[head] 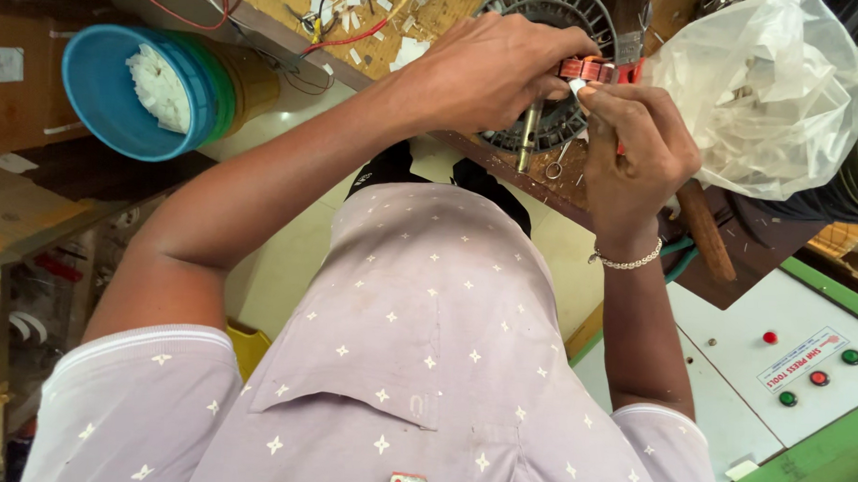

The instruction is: The person is repairing a stator assembly by hand. They use pliers to adjust copper windings and a screwdriver to manipulate small components within the assembly. The person repeatedly picks up and puts down tools while working on the same unit.

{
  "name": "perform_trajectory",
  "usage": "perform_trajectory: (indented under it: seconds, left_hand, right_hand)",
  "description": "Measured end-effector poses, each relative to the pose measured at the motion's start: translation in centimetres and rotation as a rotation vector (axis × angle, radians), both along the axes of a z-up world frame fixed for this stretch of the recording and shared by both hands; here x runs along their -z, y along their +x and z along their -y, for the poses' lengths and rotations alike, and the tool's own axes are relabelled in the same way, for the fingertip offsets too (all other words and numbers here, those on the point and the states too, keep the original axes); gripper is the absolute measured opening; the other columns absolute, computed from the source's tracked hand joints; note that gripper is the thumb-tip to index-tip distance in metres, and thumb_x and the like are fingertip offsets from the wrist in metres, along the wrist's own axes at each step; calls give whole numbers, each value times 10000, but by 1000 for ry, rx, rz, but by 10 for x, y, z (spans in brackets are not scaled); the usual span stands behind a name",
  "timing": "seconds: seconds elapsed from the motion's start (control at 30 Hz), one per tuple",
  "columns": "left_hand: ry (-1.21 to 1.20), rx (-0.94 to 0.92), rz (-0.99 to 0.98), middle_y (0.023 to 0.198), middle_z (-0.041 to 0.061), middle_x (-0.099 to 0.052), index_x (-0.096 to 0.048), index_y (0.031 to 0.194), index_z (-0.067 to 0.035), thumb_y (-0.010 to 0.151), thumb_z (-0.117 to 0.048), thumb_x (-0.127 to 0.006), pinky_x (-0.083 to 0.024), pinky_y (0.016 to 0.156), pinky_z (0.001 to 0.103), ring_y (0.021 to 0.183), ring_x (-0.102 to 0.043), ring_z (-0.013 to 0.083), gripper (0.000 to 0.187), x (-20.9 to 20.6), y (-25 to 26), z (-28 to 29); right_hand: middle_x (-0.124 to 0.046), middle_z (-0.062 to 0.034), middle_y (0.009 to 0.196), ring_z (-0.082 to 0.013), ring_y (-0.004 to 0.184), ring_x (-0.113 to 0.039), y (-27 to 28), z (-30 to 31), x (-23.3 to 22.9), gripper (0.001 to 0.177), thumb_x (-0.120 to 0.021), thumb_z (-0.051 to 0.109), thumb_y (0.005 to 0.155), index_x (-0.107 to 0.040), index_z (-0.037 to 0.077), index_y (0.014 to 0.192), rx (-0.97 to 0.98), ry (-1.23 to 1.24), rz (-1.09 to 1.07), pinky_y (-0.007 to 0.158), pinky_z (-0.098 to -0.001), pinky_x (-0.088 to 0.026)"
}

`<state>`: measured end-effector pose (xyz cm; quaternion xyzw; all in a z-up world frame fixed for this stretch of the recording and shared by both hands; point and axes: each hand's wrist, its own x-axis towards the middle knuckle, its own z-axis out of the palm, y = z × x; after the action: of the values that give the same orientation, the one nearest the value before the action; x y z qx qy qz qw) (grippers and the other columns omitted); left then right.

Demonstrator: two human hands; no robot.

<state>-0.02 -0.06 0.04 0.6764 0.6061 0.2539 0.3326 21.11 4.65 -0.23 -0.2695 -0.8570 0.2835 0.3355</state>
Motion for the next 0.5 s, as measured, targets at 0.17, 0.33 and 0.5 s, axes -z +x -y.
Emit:
perform_trajectory:
  seconds: [0.17, 0.33, 0.5]
  left_hand:
    - [-26, 19, -26, 935, 141, -743, -613, 1259, -133, 972, -226, -687, -492, 706, 548, 871, -688, 413, 310, 0, -3, -3]
    - [38, 61, -23, 974, 151, -742, -611, 1256, -100, 957, -205, -695, -494, 695, 561, 880, -684, 429, 328, 0, -7, -3]
    - [48, 64, -41, 994, 157, -737, -608, 1255, -98, 945, -213, -698, -495, 678, 574, 887, -683, 435, 343, 0, -7, -3]
  right_hand:
    - [-719, -131, 1051, -230, 976, -726, -3, 6, -1, 165, -807, -122, 978, -757, -14, 1092, 15, 111, 42, 821, -337, -608]
    - [-722, -128, 1037, -235, 965, -730, -10, 12, 7, 154, -820, -108, 974, -759, -8, 1073, 67, 173, 14, 819, -330, -628]
    - [-708, -124, 1029, -251, 982, -722, -16, 22, 14, 192, -792, -128, 938, -759, -5, 1081, 147, 230, -4, 860, -364, -616]
